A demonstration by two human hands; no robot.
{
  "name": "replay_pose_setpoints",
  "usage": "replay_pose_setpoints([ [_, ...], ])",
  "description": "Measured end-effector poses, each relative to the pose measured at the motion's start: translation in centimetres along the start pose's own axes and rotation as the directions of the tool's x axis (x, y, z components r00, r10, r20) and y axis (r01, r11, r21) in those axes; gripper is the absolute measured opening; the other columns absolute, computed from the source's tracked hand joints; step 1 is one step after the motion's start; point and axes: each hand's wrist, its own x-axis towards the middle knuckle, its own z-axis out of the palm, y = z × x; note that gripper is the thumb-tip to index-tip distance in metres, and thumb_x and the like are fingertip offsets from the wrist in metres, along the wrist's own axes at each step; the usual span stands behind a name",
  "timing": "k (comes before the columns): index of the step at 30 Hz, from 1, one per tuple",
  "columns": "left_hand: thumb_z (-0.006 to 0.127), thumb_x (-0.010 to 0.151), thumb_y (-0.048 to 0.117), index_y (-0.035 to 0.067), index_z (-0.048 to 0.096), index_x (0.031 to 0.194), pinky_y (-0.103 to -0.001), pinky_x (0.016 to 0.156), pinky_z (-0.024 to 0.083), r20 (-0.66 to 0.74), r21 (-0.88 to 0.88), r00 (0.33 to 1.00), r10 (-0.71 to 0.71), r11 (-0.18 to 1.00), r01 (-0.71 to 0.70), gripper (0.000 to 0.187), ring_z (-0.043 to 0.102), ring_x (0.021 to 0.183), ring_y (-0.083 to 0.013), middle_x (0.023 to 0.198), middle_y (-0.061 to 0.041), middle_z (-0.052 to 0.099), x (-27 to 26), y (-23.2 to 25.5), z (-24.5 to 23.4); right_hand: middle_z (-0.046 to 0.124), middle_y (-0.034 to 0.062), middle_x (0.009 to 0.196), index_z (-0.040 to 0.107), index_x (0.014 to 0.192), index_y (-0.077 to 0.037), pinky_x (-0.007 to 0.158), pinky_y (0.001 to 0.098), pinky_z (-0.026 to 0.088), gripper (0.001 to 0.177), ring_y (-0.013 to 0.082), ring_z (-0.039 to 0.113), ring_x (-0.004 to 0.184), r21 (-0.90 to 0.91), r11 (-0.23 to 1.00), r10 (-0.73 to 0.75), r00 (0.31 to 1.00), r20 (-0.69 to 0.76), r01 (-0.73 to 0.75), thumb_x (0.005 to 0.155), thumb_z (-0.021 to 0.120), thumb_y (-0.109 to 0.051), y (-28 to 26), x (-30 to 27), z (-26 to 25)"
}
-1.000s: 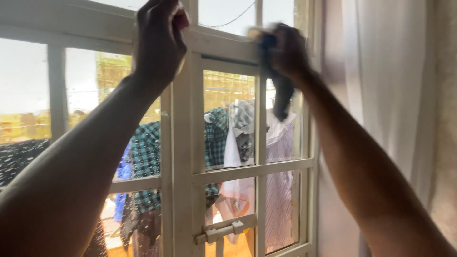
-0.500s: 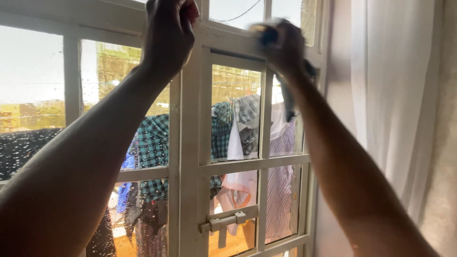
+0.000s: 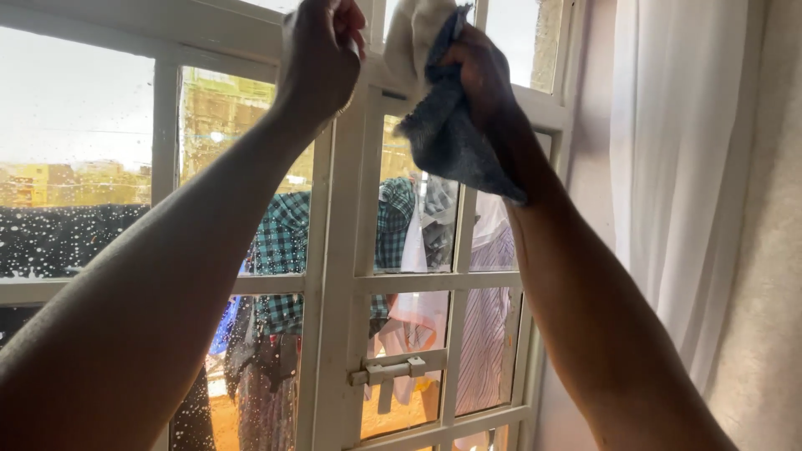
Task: The person wipes the interior surface of a multi-pane window using a cloth. They systematically clean each pane and the white frame, moving from the upper left toward the lower right. The view outside shows hanging laundry and a wall.
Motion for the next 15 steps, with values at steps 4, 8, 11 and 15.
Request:
replay_pose_setpoints([
  [4, 0.044, 0.097, -0.002, 0.005, 0.058, 0.097, -0.031, 0.035, 0.057, 0.179, -0.076, 0.917, -0.357, 0.924, 0.375, 0.016, 0.065, 0.043, -0.0142, 0.062, -0.008, 0.067, -0.9, 2.6, 1.8, 0.055, -0.0009, 0.073, 0.062, 0.078, -0.014, 0.054, 0.0239, 0.038, 0.013, 0.0120, 0.051, 0.066, 0.442, 0.886, 0.104, 0.988, 0.113, -0.144, 0.068, 0.059, -0.006, 1.4, -3.7, -0.5],
  [8, 0.070, 0.089, 0.042, 0.003, 0.062, 0.117, -0.031, 0.058, 0.067, 0.448, -0.046, 0.774, -0.448, 0.853, 0.520, 0.048, 0.078, 0.079, -0.0219, 0.101, -0.012, 0.076, -2.7, 3.3, 4.0, 0.064, 0.0090, 0.095, 0.062, 0.091, -0.007, 0.071, 0.0294, 0.055, 0.019, 0.0177, 0.062, 0.084, 0.167, 0.772, -0.633, 0.766, 0.110, 0.614, 0.103, 0.048, -0.008, 6.0, -3.4, -2.1],
  [11, 0.076, 0.083, 0.044, 0.005, 0.066, 0.116, -0.037, 0.066, 0.068, 0.586, -0.031, 0.566, -0.580, 0.682, 0.731, 0.052, 0.077, 0.084, -0.0237, 0.099, -0.009, 0.075, -4.0, 7.8, 4.3, 0.058, 0.0034, 0.081, 0.062, 0.085, -0.011, 0.061, 0.0265, 0.046, 0.009, 0.0123, 0.056, 0.070, 0.281, 0.911, -0.299, 0.953, -0.059, 0.303, 0.086, 0.056, -0.004, 2.9, -6.3, -1.8],
  [15, 0.081, 0.074, 0.022, 0.014, 0.075, 0.079, -0.024, 0.053, 0.040, 0.504, -0.027, 0.482, -0.717, 0.545, 0.838, 0.011, 0.059, 0.061, -0.0092, 0.069, 0.004, 0.066, -5.9, 9.5, 6.2, 0.069, 0.0113, 0.101, 0.058, 0.122, -0.007, 0.072, 0.0332, 0.053, 0.046, 0.0233, 0.065, 0.090, 0.520, 0.854, 0.079, 0.984, -0.158, 0.015, 0.078, 0.069, -0.015, 1.0, -10.8, -0.8],
])
